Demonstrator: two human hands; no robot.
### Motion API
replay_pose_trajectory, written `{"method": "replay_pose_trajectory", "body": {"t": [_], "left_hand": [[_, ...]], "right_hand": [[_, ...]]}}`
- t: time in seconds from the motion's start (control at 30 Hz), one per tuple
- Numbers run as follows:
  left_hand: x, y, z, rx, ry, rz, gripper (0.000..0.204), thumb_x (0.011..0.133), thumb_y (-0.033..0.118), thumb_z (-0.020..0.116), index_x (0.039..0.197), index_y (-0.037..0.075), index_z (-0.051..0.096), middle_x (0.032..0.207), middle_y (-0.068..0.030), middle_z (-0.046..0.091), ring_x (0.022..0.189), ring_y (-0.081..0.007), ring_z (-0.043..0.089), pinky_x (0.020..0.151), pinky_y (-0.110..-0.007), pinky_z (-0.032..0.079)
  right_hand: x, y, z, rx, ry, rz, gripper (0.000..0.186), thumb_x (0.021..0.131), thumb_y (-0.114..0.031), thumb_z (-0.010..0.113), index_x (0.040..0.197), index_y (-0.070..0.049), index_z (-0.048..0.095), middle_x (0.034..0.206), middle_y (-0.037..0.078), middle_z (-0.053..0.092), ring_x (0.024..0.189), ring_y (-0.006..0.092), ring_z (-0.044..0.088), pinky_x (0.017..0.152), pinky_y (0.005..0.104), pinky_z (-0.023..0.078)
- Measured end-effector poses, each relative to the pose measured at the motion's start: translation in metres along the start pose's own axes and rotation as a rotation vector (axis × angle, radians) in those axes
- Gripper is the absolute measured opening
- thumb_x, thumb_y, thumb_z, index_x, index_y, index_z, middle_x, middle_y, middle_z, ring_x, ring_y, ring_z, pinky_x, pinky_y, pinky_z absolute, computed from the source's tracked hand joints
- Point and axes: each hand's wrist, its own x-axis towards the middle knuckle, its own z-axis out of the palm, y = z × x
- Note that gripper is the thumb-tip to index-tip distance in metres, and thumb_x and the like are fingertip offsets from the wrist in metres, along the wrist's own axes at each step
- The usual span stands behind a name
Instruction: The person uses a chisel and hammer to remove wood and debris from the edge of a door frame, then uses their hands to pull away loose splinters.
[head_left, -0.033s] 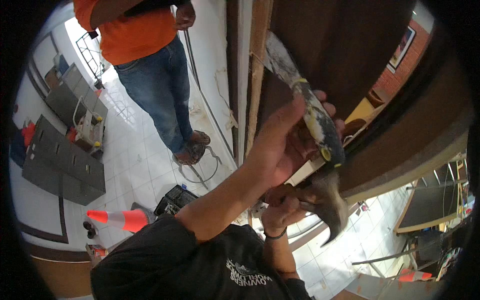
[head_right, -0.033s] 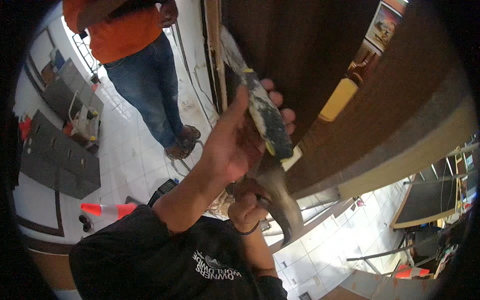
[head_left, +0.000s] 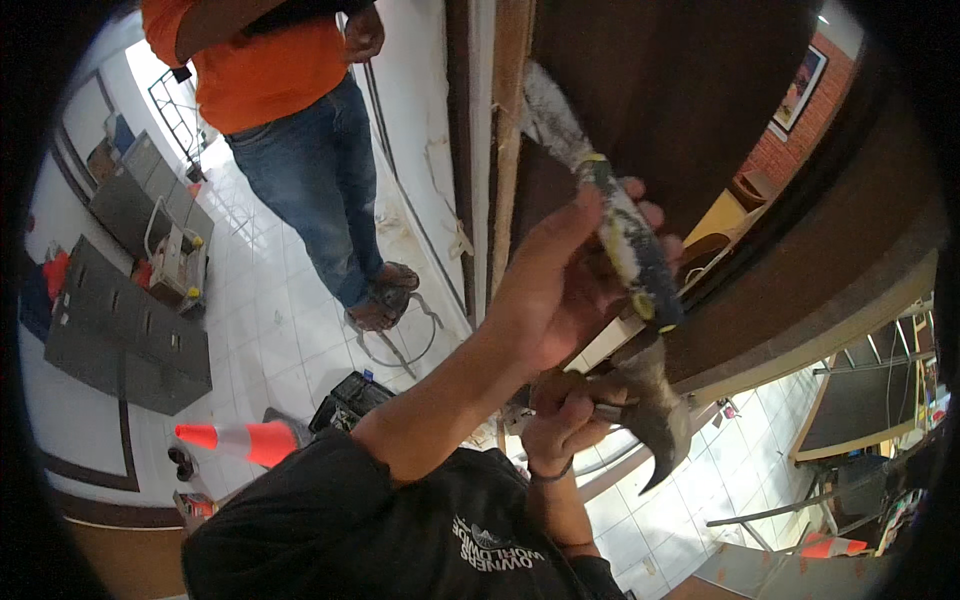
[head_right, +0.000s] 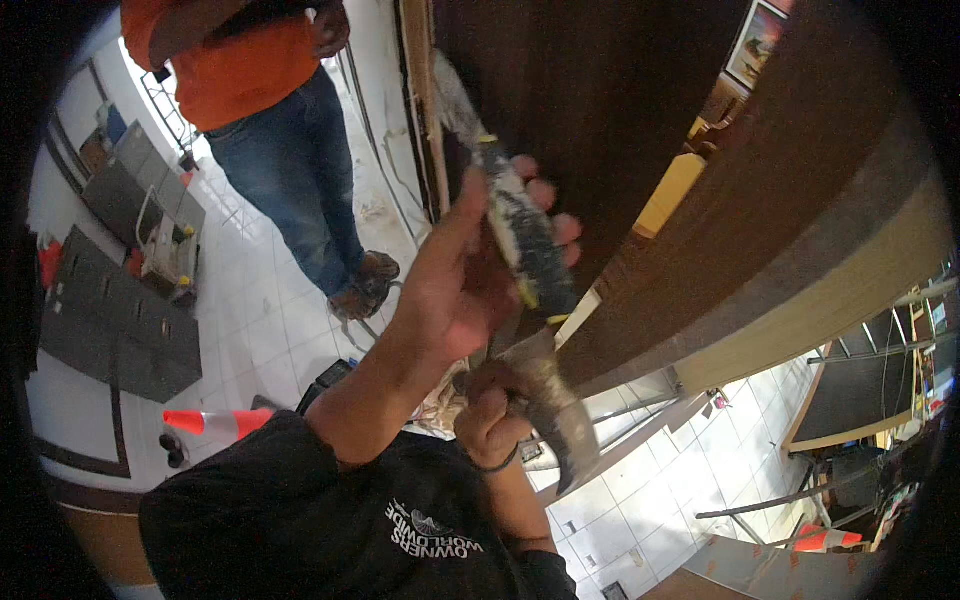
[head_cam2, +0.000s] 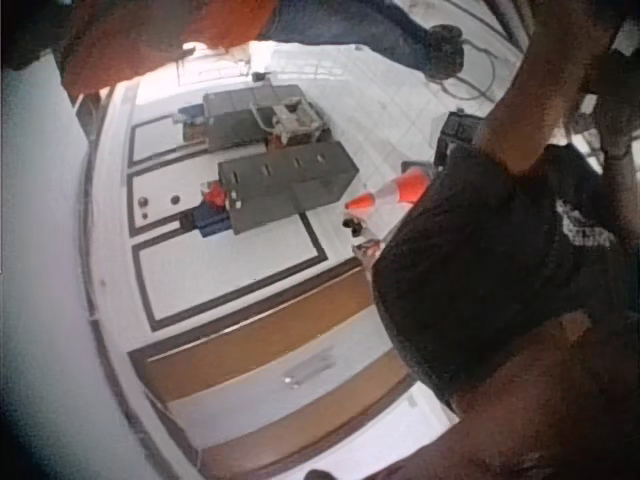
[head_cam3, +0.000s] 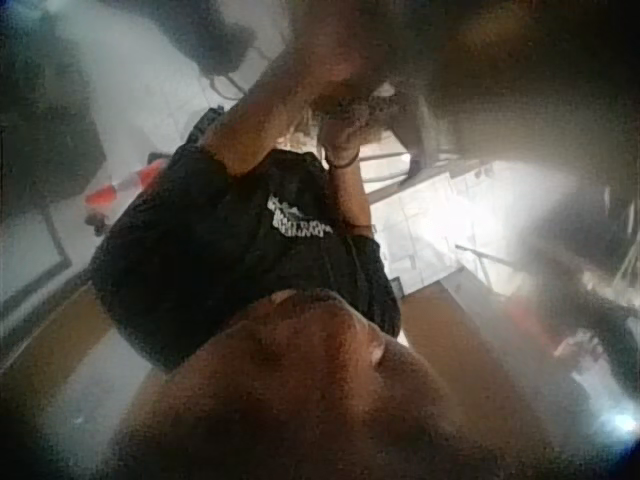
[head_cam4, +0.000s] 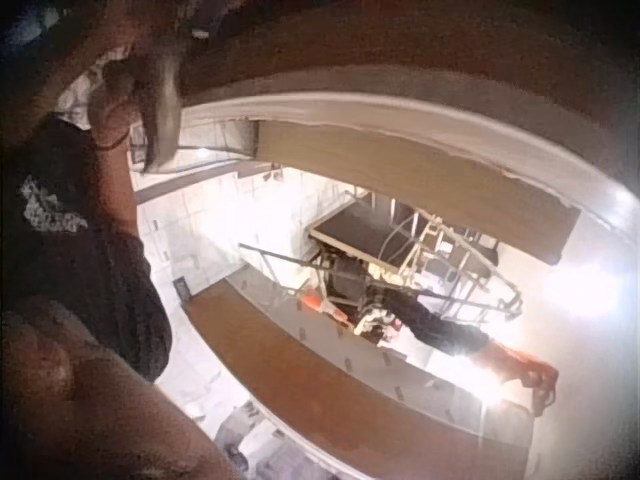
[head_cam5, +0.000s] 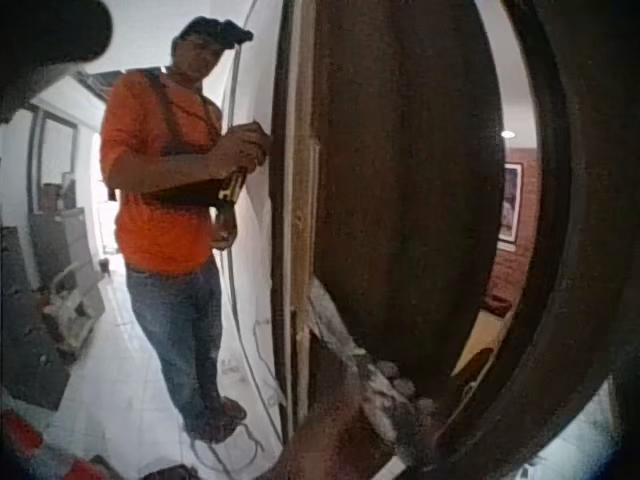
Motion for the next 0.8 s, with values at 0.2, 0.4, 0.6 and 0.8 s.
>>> {"method": "replay_pose_trajectory", "body": {"t": [0.2,0.4,0.6,0.8], "left_hand": [[-0.002,-0.001,-0.011,-0.014,-0.091,0.009,0.038,0.091,0.039,0.04,0.113,0.008,0.044,0.1,-0.0061,0.055,0.095,-0.0224,0.057,0.088,-0.039,0.047],[-0.003,0.002,-0.011,0.054,-0.044,0.054,0.038,0.091,0.038,0.041,0.114,0.007,0.044,0.098,-0.0071,0.055,0.096,-0.0237,0.057,0.087,-0.038,0.048],[-0.006,0.004,-0.012,0.043,-0.008,-0.008,0.037,0.09,0.037,0.045,0.113,0.008,0.044,0.098,-0.0072,0.056,0.097,-0.0235,0.057,0.088,-0.039,0.048],[0.004,0.003,-0.007,0.042,-0.051,0.002,0.037,0.09,0.038,0.044,0.113,0.008,0.043,0.099,-0.0072,0.056,0.096,-0.0226,0.058,0.088,-0.039,0.047]], "right_hand": [[-0.004,0.005,0.001,-0.281,0.17,-0.062,0.024,0.088,-0.025,0.042,0.074,-0.006,0.041,0.057,0.002,0.044,0.051,0.0128,0.044,0.05,0.0254,0.038],[-0.006,0.016,0.002,0.148,0.359,-0.004,0.034,0.091,-0.036,0.033,0.074,-0.006,0.039,0.056,0.004,0.044,0.046,0.0131,0.039,0.045,0.0256,0.036],[0.008,-0.004,0.019,-0.24,0.157,0.082,0.047,0.092,-0.048,0.027,0.071,-0.008,0.037,0.043,0.001,0.037,0.036,0.0084,0.035,0.036,0.0219,0.029],[0.005,0.016,-0.004,-0.276,0.101,-0.155,0.038,0.089,-0.036,0.039,0.063,-0.009,0.042,0.051,0.003,0.044,0.043,0.0115,0.04,0.044,0.0225,0.036]]}}
